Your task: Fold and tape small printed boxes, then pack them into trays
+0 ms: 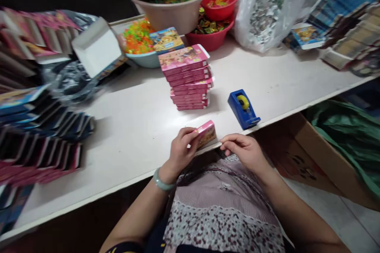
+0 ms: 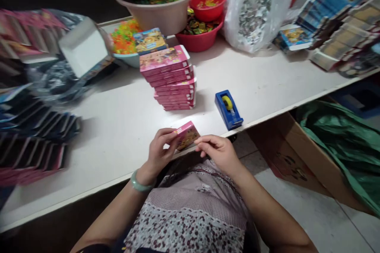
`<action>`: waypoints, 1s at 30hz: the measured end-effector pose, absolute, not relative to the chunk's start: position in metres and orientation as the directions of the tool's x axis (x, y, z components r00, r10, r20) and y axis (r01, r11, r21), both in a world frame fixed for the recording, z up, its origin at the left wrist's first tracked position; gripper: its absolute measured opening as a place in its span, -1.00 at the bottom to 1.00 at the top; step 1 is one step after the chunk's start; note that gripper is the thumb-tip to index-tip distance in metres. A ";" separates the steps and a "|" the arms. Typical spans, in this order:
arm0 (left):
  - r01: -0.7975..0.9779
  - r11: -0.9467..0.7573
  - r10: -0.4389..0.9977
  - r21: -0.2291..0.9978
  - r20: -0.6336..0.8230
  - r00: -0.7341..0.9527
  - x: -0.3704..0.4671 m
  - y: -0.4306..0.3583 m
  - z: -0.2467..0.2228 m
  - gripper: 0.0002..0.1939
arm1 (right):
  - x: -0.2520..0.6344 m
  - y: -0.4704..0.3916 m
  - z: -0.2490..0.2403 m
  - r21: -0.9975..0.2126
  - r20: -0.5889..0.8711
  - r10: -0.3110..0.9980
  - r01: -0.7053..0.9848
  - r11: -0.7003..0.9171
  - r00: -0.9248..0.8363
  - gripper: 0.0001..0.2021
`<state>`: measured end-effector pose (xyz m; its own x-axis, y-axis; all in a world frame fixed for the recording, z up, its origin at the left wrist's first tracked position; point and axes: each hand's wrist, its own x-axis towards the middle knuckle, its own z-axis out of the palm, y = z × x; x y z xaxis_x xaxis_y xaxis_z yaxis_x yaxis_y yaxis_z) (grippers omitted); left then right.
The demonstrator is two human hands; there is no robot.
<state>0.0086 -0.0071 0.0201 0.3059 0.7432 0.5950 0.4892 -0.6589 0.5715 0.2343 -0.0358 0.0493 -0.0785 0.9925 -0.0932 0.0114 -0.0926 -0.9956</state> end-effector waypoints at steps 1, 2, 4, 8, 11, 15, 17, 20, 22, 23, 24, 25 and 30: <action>0.502 -0.663 0.739 0.555 0.591 0.324 0.008 -0.007 0.022 -0.53 | 0.219 -0.033 0.054 -0.992 -0.105 0.986 -0.057 -0.113 -0.127 -0.75; 0.515 -0.672 0.732 0.532 0.585 0.350 0.007 -0.007 0.025 -0.48 | 0.206 -0.030 0.057 -0.987 -0.114 0.981 -0.098 -0.131 -0.158 -0.74; 0.539 -0.699 0.707 0.470 0.565 0.425 0.004 -0.006 0.030 -0.40 | 0.188 -0.020 0.055 -0.979 -0.139 0.971 -0.122 -0.164 -0.194 -0.67; 0.550 -0.725 0.687 0.414 0.494 0.533 0.001 -0.002 0.033 -0.40 | 0.179 -0.004 0.041 -0.989 -0.148 0.974 0.038 -0.144 -0.174 -0.45; 0.489 -0.726 0.687 0.483 0.535 0.492 0.001 -0.001 0.030 -0.48 | 0.180 0.006 0.034 -0.945 -0.049 0.988 0.326 0.000 -0.143 -0.39; 0.405 -0.585 0.811 0.703 0.516 0.275 -0.021 0.006 0.029 -0.77 | 0.186 0.027 0.028 -0.782 0.010 0.972 0.604 0.153 -0.233 -0.43; 0.399 -0.446 0.885 0.802 0.463 0.059 -0.051 0.020 0.033 -0.85 | 0.196 0.036 0.023 -0.808 -0.058 0.951 0.574 0.134 -0.304 -0.43; 0.442 -0.244 0.875 0.863 0.393 -0.284 -0.112 0.059 0.035 -0.85 | 0.219 0.040 0.021 -0.928 -0.124 0.953 0.372 -0.012 -0.278 -0.45; 0.448 -0.084 0.870 0.890 0.285 -0.403 -0.146 0.096 0.028 -0.84 | 0.232 0.041 0.025 -0.961 -0.134 0.981 0.261 -0.094 -0.141 -0.47; 0.439 0.007 0.875 0.899 0.206 -0.437 -0.158 0.116 0.021 -0.84 | 0.237 0.044 0.029 -0.968 -0.130 0.990 0.223 -0.114 -0.059 -0.49; 0.429 0.049 0.880 0.902 0.164 -0.445 -0.165 0.137 0.013 -0.83 | 0.241 0.048 0.033 -0.975 -0.117 0.993 0.188 -0.120 0.027 -0.52; 0.421 0.078 0.884 0.904 0.133 -0.449 -0.168 0.158 0.003 -0.83 | 0.244 0.055 0.038 -0.981 -0.106 0.989 0.149 -0.121 0.104 -0.55; 0.411 0.130 0.901 0.902 0.065 -0.428 -0.151 0.246 -0.040 -0.79 | 0.261 0.145 0.054 -0.993 -0.114 0.916 -0.056 -0.100 0.384 -0.80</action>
<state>-0.1513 0.2456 -0.0402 -0.4283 0.9013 0.0647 0.4107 0.1304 0.9024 0.2610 0.1451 0.0541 0.3841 0.9163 -0.1135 -0.0561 -0.0996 -0.9934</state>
